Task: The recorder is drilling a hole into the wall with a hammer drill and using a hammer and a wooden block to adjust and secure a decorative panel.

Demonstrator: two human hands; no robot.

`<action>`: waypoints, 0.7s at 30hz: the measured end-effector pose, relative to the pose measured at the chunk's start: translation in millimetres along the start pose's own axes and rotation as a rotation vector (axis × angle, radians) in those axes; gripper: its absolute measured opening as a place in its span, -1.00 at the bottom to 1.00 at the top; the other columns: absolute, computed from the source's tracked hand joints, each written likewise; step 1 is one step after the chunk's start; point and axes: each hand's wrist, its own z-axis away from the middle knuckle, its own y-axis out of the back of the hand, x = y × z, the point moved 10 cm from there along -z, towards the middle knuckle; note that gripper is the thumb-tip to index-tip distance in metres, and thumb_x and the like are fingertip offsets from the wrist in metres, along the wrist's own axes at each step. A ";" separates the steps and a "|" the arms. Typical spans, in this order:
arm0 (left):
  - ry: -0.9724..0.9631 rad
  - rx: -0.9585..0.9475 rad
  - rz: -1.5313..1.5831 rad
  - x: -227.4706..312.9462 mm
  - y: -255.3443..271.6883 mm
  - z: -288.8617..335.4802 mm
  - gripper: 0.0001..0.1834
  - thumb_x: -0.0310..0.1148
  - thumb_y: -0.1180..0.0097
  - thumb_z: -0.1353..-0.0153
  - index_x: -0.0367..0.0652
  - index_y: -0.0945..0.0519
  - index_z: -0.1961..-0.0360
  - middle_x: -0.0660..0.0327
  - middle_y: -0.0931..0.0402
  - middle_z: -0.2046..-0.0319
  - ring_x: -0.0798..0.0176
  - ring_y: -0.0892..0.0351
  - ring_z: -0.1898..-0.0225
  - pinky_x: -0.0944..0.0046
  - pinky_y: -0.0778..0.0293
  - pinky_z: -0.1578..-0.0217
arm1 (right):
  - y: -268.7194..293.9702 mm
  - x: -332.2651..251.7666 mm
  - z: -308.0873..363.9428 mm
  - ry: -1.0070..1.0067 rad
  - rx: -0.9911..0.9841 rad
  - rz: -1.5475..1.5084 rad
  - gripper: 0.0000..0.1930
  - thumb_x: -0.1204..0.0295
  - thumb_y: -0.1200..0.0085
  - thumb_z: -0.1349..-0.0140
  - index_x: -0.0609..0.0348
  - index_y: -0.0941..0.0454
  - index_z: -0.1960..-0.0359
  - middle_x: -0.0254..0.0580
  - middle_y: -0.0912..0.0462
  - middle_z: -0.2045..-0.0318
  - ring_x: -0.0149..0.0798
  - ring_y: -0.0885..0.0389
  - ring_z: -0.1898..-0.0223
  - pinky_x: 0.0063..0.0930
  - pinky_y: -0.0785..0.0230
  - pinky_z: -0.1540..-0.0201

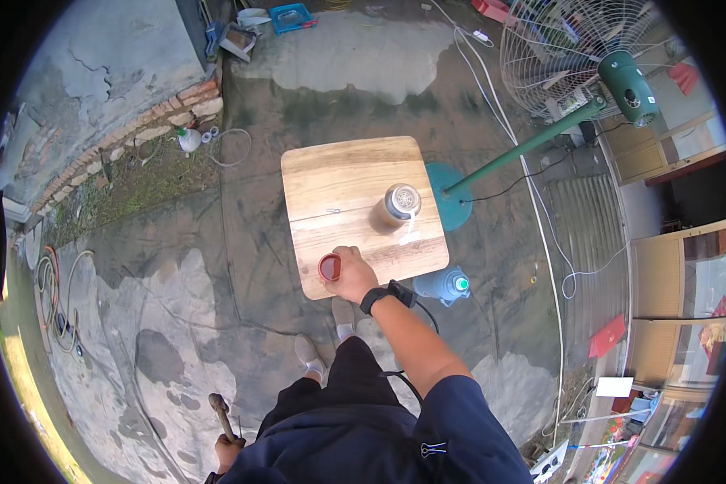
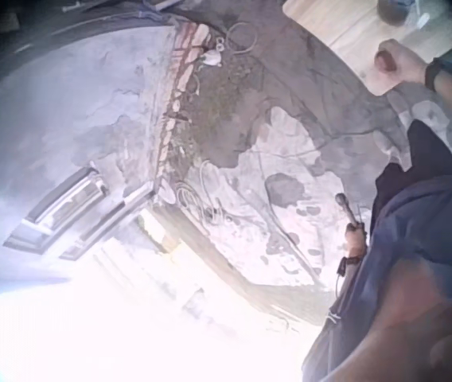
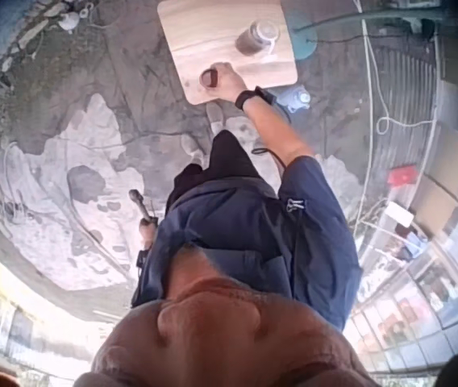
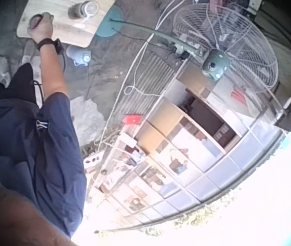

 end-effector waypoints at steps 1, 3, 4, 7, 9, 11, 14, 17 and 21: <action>0.022 0.008 -0.012 -5.6 1.1 3.5 -0.83 -0.52 -0.17 0.00 -0.31 -0.46 0.38 0.11 -0.50 0.61 0.26 -0.48 0.75 0.23 -0.41 0.74 | -14.3 8.4 -7.1 -0.006 -0.023 -0.011 -0.30 0.31 -0.38 0.13 0.18 -0.36 -0.10 0.09 -0.41 -0.04 0.08 -0.52 -0.03 -0.22 -0.45 -0.08; 0.093 0.021 0.002 -15.6 1.3 10.0 -0.84 -0.52 -0.15 -0.01 -0.30 -0.45 0.37 0.14 -0.45 0.65 0.25 -0.45 0.77 0.23 -0.38 0.75 | -27.5 28.9 -20.3 -0.061 0.046 0.028 -0.34 0.30 -0.38 0.11 0.16 -0.37 -0.07 0.06 -0.43 -0.02 0.08 -0.55 0.03 -0.18 -0.50 0.00; 0.125 0.025 0.010 -19.0 1.0 10.2 -0.84 -0.52 -0.15 -0.01 -0.30 -0.45 0.37 0.16 -0.43 0.67 0.25 -0.44 0.77 0.23 -0.36 0.76 | -36.8 37.5 -27.0 -0.069 0.032 0.022 -0.34 0.30 -0.38 0.11 0.16 -0.37 -0.07 0.06 -0.43 -0.02 0.08 -0.55 0.03 -0.18 -0.50 0.00; 0.229 0.057 -0.020 -20.8 0.7 19.0 -0.81 -0.50 -0.22 0.07 -0.31 -0.50 0.41 0.15 -0.50 0.63 0.25 -0.50 0.68 0.20 -0.43 0.64 | -51.0 64.6 -44.7 -0.145 0.077 0.048 -0.36 0.34 -0.36 0.08 0.13 -0.34 -0.08 0.00 -0.39 -0.07 0.09 -0.58 0.04 -0.13 -0.50 0.00; 0.151 0.127 -0.186 -56.6 10.6 4.6 -0.77 -0.46 -0.31 0.15 -0.34 -0.56 0.46 0.07 -0.60 0.58 0.20 -0.62 0.55 0.14 -0.52 0.47 | -59.1 75.0 -57.8 -0.188 0.066 0.053 -0.35 0.35 -0.36 0.08 0.12 -0.33 -0.09 0.00 -0.38 -0.07 0.09 -0.58 0.03 -0.13 -0.50 0.00; 0.174 0.034 -0.163 -29.6 -3.3 12.6 -0.76 -0.39 -0.26 0.05 -0.32 -0.58 0.38 0.09 -0.60 0.58 0.18 -0.60 0.55 0.13 -0.52 0.46 | -62.3 93.9 -65.7 -0.240 0.064 0.073 -0.34 0.35 -0.36 0.07 0.11 -0.32 -0.10 0.00 -0.38 -0.08 0.09 -0.58 0.02 -0.13 -0.50 -0.01; 0.219 -0.046 -0.112 -4.1 -16.0 22.5 -0.75 -0.34 -0.23 -0.04 -0.31 -0.58 0.33 0.09 -0.58 0.57 0.19 -0.55 0.56 0.13 -0.49 0.49 | -64.2 105.8 -77.7 -0.283 0.055 0.056 -0.32 0.35 -0.37 0.07 0.10 -0.30 -0.12 0.01 -0.37 -0.09 0.11 -0.57 0.01 -0.13 -0.49 -0.02; 0.162 -0.061 -0.138 3.2 -25.2 19.8 -0.76 -0.35 -0.22 -0.05 -0.32 -0.56 0.34 0.12 -0.54 0.60 0.22 -0.53 0.59 0.15 -0.47 0.52 | -67.1 119.2 -87.4 -0.310 0.046 0.060 -0.32 0.35 -0.38 0.07 0.11 -0.31 -0.12 0.01 -0.38 -0.08 0.11 -0.55 -0.02 -0.15 -0.47 -0.07; 0.224 0.003 -0.151 -10.9 -37.1 11.8 -0.80 -0.40 -0.19 -0.01 -0.32 -0.51 0.40 0.12 -0.52 0.64 0.22 -0.53 0.67 0.17 -0.46 0.63 | -66.7 123.5 -96.8 -0.236 0.089 0.140 -0.29 0.26 -0.36 0.08 0.15 -0.33 -0.15 0.06 -0.46 -0.03 0.07 -0.51 -0.06 -0.14 -0.44 -0.10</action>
